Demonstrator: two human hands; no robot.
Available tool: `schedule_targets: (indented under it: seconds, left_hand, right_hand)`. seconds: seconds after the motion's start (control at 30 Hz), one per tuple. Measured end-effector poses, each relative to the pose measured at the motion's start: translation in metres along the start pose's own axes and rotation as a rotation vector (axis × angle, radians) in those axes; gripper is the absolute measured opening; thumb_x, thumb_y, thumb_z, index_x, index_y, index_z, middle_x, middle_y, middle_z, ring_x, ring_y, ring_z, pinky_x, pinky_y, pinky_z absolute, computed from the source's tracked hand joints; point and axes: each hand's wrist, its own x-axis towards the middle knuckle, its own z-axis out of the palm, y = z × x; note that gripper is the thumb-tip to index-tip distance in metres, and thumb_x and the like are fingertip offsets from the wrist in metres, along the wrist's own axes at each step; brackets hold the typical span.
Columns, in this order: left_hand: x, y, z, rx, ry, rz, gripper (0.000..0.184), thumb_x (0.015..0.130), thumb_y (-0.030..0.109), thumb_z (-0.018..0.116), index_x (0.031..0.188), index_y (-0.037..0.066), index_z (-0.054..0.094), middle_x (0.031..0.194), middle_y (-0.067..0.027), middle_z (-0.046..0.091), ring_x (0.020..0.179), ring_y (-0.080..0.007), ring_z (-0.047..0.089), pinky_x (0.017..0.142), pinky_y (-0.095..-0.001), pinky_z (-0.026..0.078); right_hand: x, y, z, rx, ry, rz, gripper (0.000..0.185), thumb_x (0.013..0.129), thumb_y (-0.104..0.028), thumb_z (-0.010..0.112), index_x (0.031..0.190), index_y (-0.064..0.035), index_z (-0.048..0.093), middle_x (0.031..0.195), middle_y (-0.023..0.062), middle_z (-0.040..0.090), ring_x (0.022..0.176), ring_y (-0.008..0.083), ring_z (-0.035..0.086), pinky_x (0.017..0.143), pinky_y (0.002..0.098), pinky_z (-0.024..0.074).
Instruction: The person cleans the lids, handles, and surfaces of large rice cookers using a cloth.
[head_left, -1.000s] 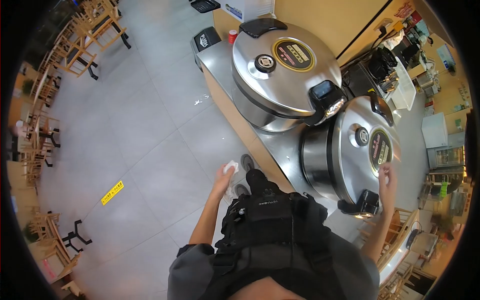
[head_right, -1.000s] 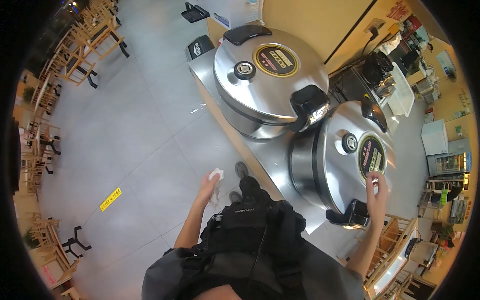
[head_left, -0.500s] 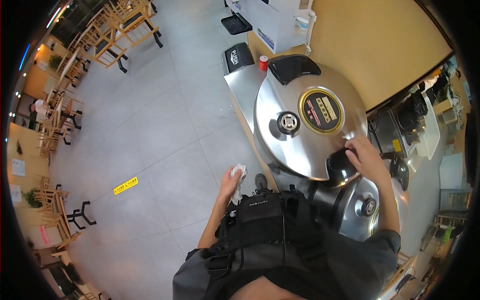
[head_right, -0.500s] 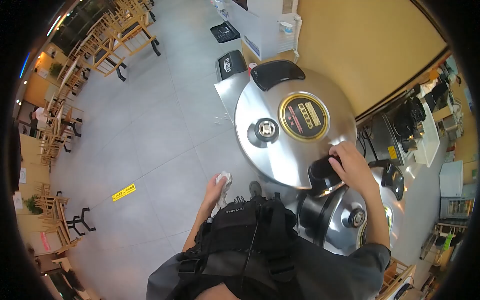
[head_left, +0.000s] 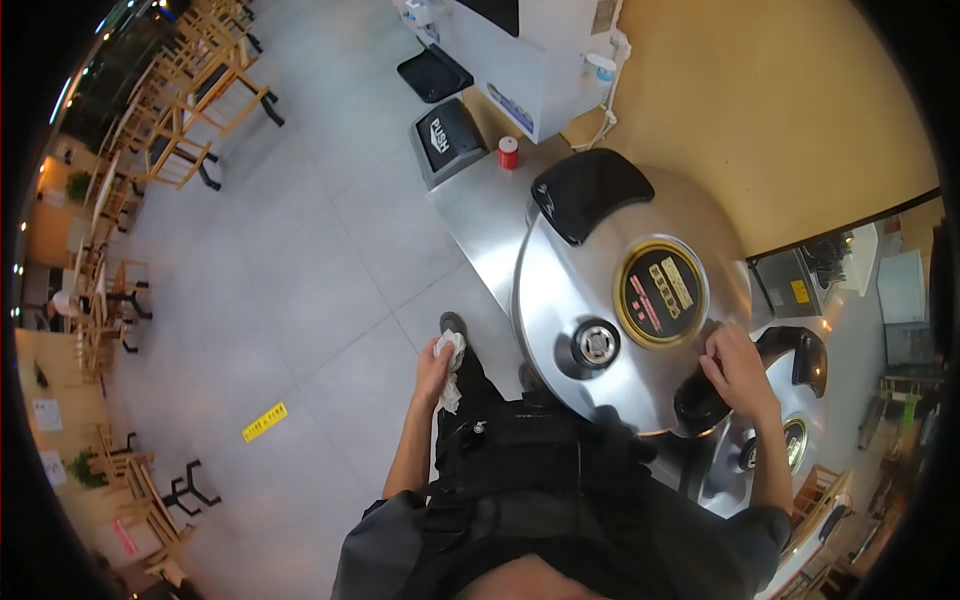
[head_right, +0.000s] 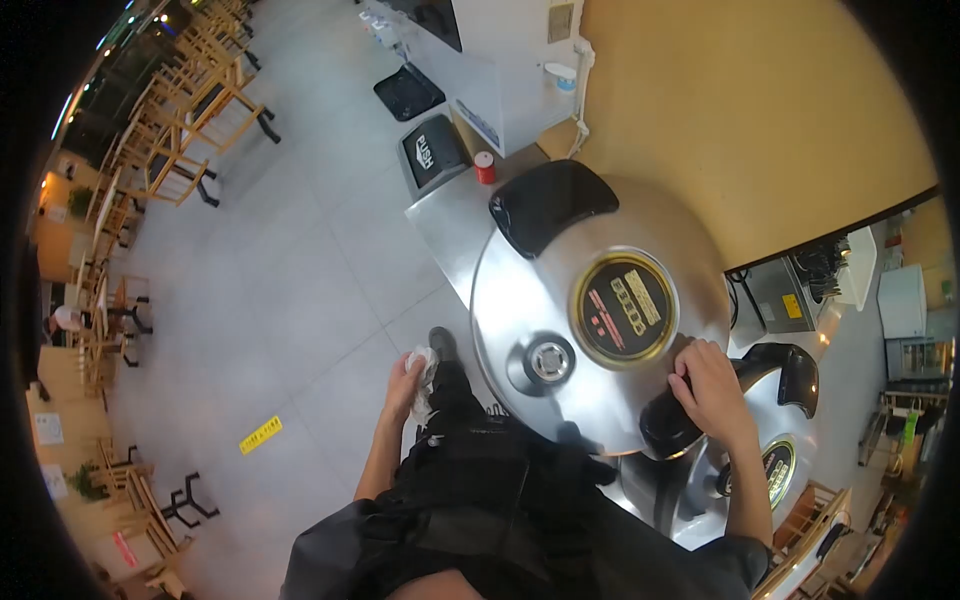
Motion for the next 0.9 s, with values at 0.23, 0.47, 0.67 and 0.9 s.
schedule_targets:
  seconds: [0.23,0.47,0.67,0.9]
  left_hand:
    - [0.1,0.035,-0.025,0.114,-0.225,0.045,0.033,0.1,0.026,0.061,0.12,0.0,0.061,0.103,-0.0062,0.068,0.093,-0.0124,0.062,0.081,-0.0284,0.05]
    - [0.158,0.072,-0.113,0.135,-0.258,0.11,0.035,0.1,0.027,0.06,0.122,0.0,0.06,0.102,-0.0067,0.068,0.088,-0.0133,0.063,0.077,-0.0286,0.051]
    - [0.189,0.08,-0.183,-0.005,-0.105,-0.004,0.035,0.101,0.028,0.058,0.12,-0.002,0.061,0.105,-0.0089,0.069,0.089,-0.015,0.064,0.077,-0.0306,0.052]
    - [0.205,0.073,-0.171,-0.448,-0.267,-0.143,0.033,0.103,0.024,0.052,0.125,0.001,0.057,0.11,-0.0103,0.068,0.092,-0.0211,0.068,0.079,-0.0373,0.058]
  right_hand:
    - [-0.002,-0.018,0.038,-0.13,0.26,0.36,0.013,0.09,-0.013,0.062,0.093,-0.0045,0.052,0.09,0.014,0.052,0.089,0.034,0.05,0.077,0.0445,0.0391]
    - [-0.019,0.017,0.067,-0.434,0.569,0.781,0.022,0.1,-0.024,0.052,0.099,-0.0022,0.057,0.094,0.0193,0.061,0.094,0.0402,0.056,0.085,0.0511,0.0442]
    - [-0.039,0.038,0.072,-0.356,0.513,1.115,0.036,0.103,-0.032,0.047,0.106,0.0018,0.059,0.104,0.0281,0.064,0.101,0.0471,0.06,0.086,0.0528,0.0458]
    - [-0.06,0.083,0.084,-0.295,0.553,1.273,0.038,0.099,-0.035,0.049,0.104,0.0004,0.061,0.104,0.0264,0.067,0.102,0.0465,0.062,0.086,0.0535,0.0466]
